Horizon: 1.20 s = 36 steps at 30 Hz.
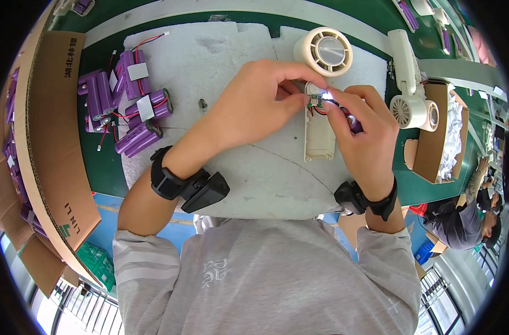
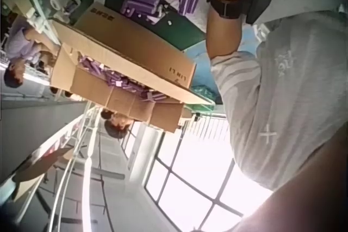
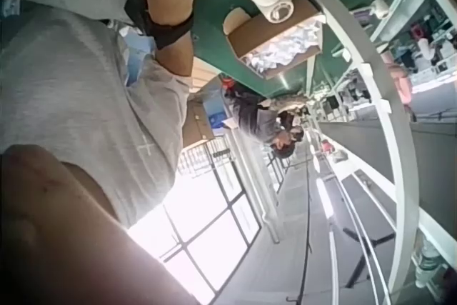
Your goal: Assembling electronic components and circuit boards onto cylindrical batteries at a production workstation.
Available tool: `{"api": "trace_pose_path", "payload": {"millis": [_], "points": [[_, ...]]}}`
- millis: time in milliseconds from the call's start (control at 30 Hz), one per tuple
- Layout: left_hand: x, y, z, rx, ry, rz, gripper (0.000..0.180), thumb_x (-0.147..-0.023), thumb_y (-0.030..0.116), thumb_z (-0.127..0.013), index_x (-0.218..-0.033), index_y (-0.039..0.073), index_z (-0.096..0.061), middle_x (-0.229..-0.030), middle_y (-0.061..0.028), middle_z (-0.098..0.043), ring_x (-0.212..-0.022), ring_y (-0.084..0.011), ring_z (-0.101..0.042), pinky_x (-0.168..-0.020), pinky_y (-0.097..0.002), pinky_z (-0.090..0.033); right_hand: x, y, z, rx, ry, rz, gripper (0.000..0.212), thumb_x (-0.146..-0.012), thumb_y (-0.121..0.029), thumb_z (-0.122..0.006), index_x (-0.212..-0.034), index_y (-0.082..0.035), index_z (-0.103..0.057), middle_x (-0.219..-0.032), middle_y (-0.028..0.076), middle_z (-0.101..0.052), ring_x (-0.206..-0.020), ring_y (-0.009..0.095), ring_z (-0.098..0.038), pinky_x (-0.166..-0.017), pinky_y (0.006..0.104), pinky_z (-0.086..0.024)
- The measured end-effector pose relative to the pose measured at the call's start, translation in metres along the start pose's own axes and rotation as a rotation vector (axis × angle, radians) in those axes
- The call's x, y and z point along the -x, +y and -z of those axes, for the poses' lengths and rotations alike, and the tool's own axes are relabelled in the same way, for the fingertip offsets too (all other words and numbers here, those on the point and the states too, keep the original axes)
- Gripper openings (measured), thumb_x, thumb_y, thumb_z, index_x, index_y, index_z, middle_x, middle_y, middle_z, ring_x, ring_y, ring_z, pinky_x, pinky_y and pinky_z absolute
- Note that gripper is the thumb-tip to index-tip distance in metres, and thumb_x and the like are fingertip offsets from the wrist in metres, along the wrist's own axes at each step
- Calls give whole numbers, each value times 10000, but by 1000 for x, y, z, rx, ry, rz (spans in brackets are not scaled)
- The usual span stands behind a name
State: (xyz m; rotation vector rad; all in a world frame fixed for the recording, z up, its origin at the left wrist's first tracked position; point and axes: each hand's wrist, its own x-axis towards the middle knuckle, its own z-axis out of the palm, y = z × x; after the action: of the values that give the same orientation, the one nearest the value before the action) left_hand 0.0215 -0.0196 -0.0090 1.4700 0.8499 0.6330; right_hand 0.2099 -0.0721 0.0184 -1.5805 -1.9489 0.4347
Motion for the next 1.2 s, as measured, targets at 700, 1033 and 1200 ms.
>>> {"api": "trace_pose_path", "payload": {"millis": [700,1033,1200], "points": [[2,1,5,-272,66,-261,387,-783,-26,-588,-1123,109,-712,-1083,-65,-644,-847,-185,-632,-723,-271,-498,-10,7,30,-136,-361,-20,436,-729,4,-756,-1125,-52,-582,-957,76,-654,-767,179,-629,-696,287,-509],[3,0,4,-216,175,-140,324,-765,-32,-600,-1051,78,-706,-976,-2,-601,-719,-59,-493,-609,-199,-397,-8,17,33,94,-192,144,197,-696,-4,-765,-877,13,-689,-986,106,-691,-898,285,-647,-727,352,-541],[3,0,5,-239,170,-144,323,-766,-32,-600,-1052,79,-700,-980,1,-603,-721,-63,-499,-609,-204,-402,-5,17,37,119,-210,144,160,-724,27,-745,-879,31,-704,-1033,114,-708,-854,255,-670,-739,327,-539]]}}
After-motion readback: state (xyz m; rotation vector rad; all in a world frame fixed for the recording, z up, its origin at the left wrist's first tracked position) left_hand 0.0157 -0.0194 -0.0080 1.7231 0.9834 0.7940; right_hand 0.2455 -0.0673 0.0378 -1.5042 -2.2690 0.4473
